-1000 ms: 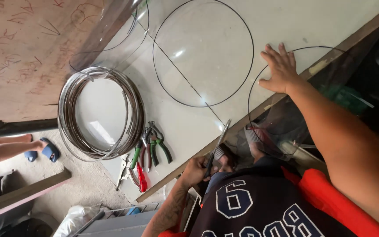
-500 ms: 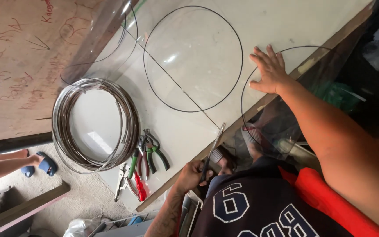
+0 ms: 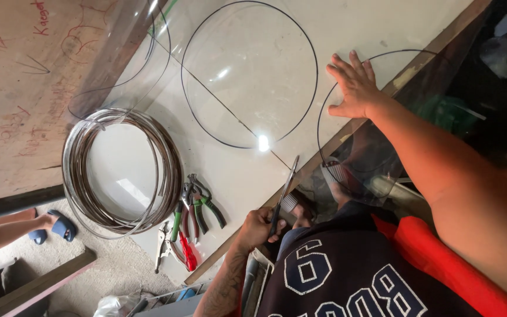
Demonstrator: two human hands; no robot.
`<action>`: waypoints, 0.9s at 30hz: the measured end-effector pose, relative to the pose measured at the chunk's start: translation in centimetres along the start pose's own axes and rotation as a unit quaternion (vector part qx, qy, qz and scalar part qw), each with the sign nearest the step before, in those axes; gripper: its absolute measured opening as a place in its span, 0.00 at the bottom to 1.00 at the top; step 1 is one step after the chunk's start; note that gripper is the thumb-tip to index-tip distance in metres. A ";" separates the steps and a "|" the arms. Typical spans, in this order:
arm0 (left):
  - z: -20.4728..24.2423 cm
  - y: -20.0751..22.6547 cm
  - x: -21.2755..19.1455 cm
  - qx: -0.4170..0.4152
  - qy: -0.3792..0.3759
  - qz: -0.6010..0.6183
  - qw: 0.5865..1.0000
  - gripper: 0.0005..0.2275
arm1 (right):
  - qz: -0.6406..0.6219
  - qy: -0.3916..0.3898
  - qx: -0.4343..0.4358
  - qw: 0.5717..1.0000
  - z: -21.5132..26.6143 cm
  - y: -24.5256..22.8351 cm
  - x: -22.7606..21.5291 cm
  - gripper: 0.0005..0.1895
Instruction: The person uses a pair of scissors to cut a circular shape out of a large sheet of clear plastic placed on a table. They hold the plastic steady with one hand while cutting along a pre-drawn line with the other, eventually removing the cut piece.
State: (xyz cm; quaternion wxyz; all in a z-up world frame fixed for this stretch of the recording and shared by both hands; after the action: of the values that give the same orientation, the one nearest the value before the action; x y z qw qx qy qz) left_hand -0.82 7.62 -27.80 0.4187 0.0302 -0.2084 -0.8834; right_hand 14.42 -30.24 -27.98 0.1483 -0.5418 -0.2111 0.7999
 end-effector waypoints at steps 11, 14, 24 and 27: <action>-1.4 0.4 0.0 -0.015 -0.003 0.005 1.000 0.06 | 0.005 -0.016 -0.001 1.000 0.3 -0.1 0.3 0.57; -1.2 2.5 0.3 -0.008 -0.002 0.004 1.000 0.06 | 0.009 -0.021 0.003 1.000 -0.1 -0.2 -0.2 0.58; -1.6 5.1 1.0 0.001 -0.009 -0.024 1.000 0.05 | 0.011 -0.058 0.017 0.998 0.0 -0.4 -0.3 0.62; -2.2 5.0 0.4 0.013 -0.002 -0.033 0.999 0.08 | 0.008 -0.052 0.008 0.999 -0.1 -0.2 -0.2 0.62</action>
State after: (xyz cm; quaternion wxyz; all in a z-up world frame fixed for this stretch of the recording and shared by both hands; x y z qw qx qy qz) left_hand 3.02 3.78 -27.80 0.3884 0.0409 -0.2192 -0.8941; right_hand 14.55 -30.11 -27.72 0.1348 -0.4999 -0.2082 0.8298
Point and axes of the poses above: each hand's wrist, its own z-axis away from the middle knuckle, its own x-axis out of the palm, y = z × x, the point moved 7 cm from there along -z, towards the middle knuckle, and after that the axes turned 15 degrees about -x, right-handed, at the moved point
